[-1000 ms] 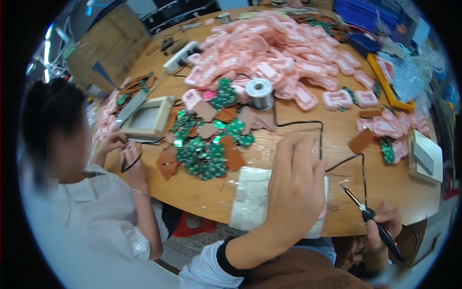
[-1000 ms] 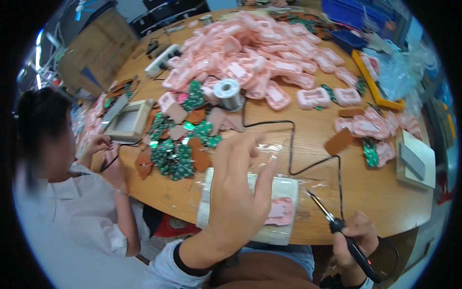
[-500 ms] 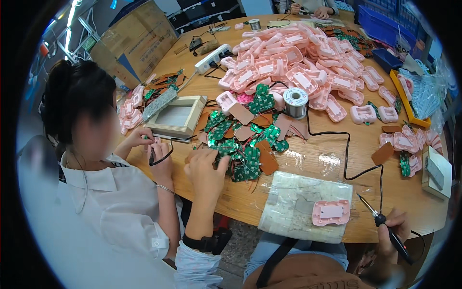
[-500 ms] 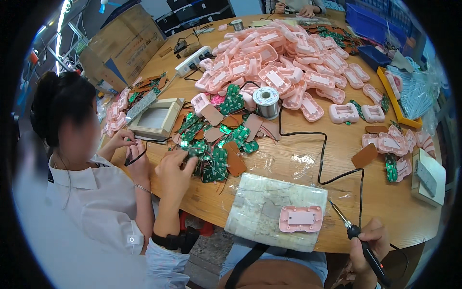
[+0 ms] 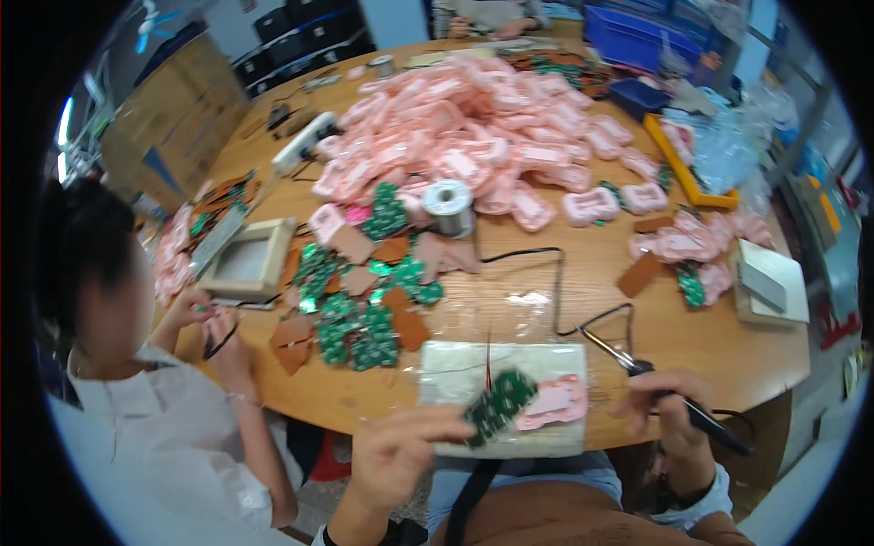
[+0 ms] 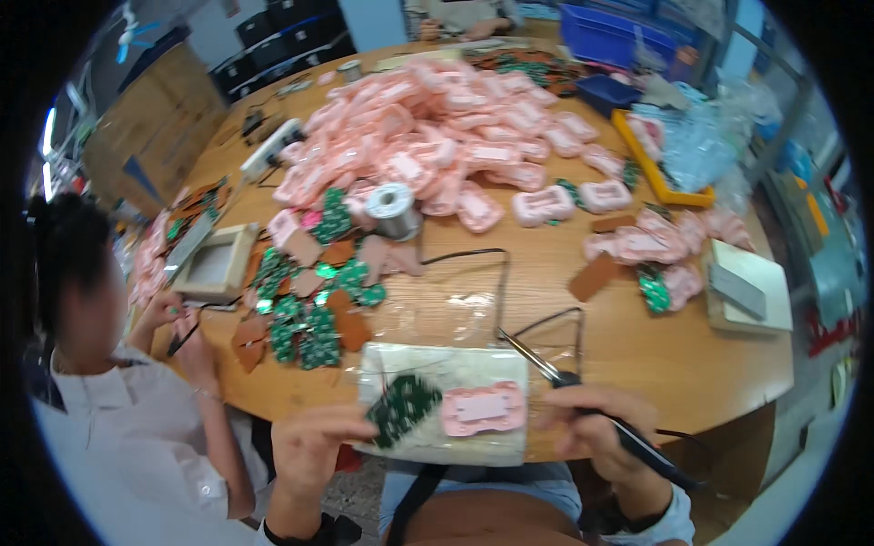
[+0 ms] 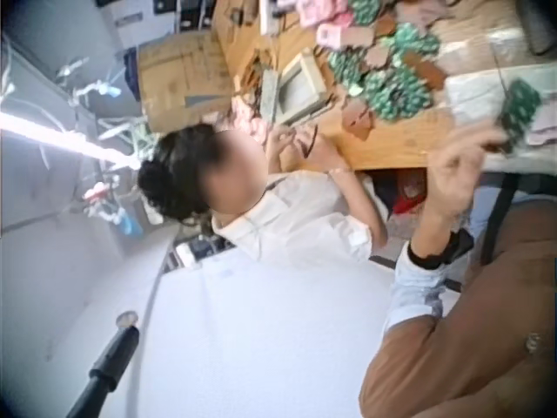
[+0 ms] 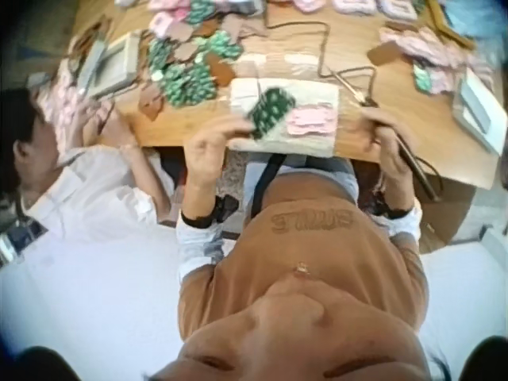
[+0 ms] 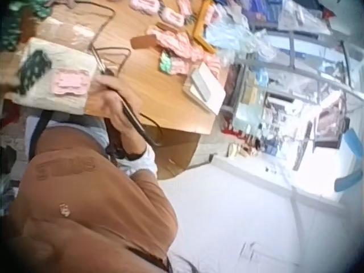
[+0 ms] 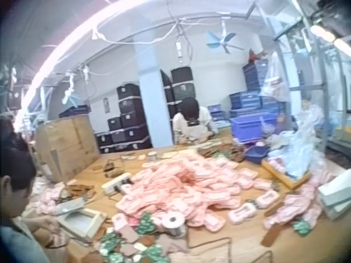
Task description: The person uses a soldering iron to attach wires to small pink plastic housings containing circuit boards. They repeatedly pick up a housing, apply solder to connection points, and place the finished unit aside on the table.
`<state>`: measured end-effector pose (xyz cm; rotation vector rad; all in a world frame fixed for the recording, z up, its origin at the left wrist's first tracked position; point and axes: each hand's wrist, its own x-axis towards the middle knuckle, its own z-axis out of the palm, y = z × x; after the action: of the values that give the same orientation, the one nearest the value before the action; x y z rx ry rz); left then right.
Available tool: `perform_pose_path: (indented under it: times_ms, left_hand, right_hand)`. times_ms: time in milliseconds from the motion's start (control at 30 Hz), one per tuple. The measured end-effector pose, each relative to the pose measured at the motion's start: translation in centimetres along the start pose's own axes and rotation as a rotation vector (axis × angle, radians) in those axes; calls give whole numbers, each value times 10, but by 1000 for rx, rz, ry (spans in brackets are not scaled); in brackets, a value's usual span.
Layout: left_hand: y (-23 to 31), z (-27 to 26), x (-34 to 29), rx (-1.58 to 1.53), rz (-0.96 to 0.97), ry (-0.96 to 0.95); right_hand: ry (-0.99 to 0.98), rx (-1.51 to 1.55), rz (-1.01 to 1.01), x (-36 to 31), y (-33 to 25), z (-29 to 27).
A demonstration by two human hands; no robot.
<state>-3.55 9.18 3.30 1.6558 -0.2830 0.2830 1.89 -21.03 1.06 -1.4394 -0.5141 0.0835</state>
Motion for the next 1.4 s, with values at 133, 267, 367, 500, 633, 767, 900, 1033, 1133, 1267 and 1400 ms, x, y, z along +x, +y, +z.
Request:
perform_pose_path:
  times_ms: [133, 267, 367, 500, 633, 767, 900, 1033, 1133, 1267, 1400]
  left_hand:
    - [4, 33, -6, 74, -301, -122]
    - [6, 47, -8, 225, -161, -210]
    - [10, 55, -2, 305, -76, -273]
    - [21, 63, 12, 426, 43, -320]
    - [21, 83, 19, -146, -480, -93]
    - [7, 98, 21, -82, -445, 10]
    - [0, 108, 20, -2, -397, 88]
    - [0, 96, 22, 325, -258, 79]
    - [-8, 89, 21, 505, -333, -27]
    - [-33, 105, 14, 614, -271, -78]
    - [-47, 115, 11, 640, -272, -58]
  right_hand:
    - [79, -144, -84, 16, -8, 8]
    - [45, -166, 36, 23, -23, 11]
    - [43, -173, 27, 31, -27, 13]
    - [31, -249, -64, 32, -26, 17]
    - [39, -288, -184, 27, -21, 27]
    - [127, -305, -288, 25, -11, 34]
    - [190, -337, -257, 20, -1, 32]
    - [115, -421, -231, 8, 4, 16]
    - [136, -379, -191, -8, 3, 1]
    - [195, -343, -199, -31, 3, -13]
    - [158, -389, -170, -44, 0, -18]
